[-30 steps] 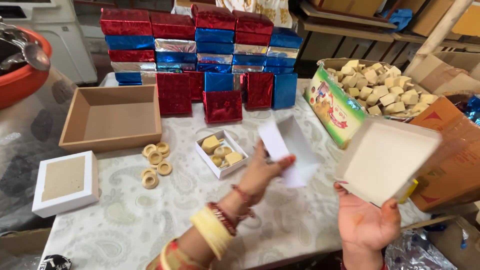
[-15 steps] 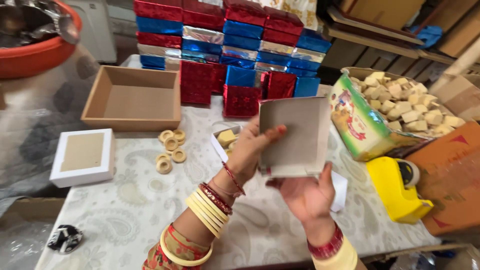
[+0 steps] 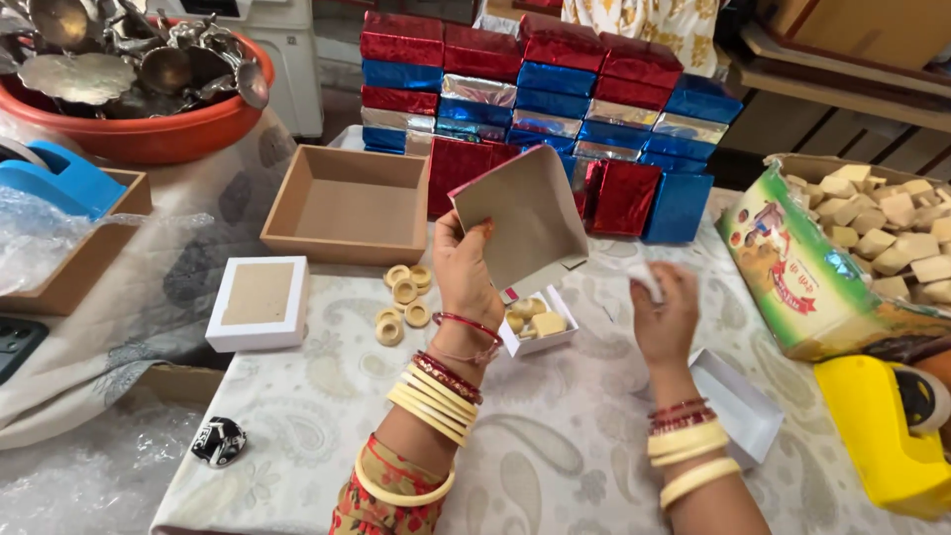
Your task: The recorder wraps small wooden objects in decorative foil and places them into white cardboard boxes.
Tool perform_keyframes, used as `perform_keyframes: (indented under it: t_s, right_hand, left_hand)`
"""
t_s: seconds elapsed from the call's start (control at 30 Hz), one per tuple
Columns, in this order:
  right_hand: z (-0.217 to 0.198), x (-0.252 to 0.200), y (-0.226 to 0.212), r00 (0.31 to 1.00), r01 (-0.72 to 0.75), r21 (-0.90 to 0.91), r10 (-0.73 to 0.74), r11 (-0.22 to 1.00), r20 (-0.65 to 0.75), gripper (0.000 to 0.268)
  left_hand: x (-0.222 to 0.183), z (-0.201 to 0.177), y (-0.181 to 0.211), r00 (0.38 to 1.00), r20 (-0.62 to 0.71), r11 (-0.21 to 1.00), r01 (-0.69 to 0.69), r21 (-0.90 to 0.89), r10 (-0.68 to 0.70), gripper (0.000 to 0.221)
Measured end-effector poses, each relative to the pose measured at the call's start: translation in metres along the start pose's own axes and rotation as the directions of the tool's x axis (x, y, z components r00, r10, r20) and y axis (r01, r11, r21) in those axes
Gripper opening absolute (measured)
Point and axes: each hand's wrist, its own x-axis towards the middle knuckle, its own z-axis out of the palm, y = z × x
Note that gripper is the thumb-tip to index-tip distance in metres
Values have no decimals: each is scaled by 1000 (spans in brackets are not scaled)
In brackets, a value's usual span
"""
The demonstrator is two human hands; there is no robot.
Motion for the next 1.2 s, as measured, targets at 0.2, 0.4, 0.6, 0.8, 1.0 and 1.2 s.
perform_keyframes:
  t_s: [0.2,0.4,0.6,0.8,1.0,1.2]
  right_hand:
    - [-76,3,-170,855,470,66,-435,880,-281,33]
    - [-94,-11,-200,858,498,182,-451,848,-245,29]
    - [-99,-27,-203,775,624,319,-616,714,-137,21]
    - [-95,-9,-196,704,687,81,-634,722,-321,20]
    - [-98,8,-182,807,586,29,-581,810,-105,26]
    - [-92,-4,-193,611,680,392,-775,619,163,22]
  left_hand:
    - [-50,43,18,989,125,989,66,135,-83,30]
    - [-92,48,44,795,555,932,36,362,-246,71]
    - [-98,72,60,680,664,946,158,282,-311,112]
    - [-94,66,47,522,609,802,355,480,-597,112]
    - [-71,66,57,647,660,924,250,289,-382,105]
    - [-61,57,60,736,590,943,274,188,-331,103]
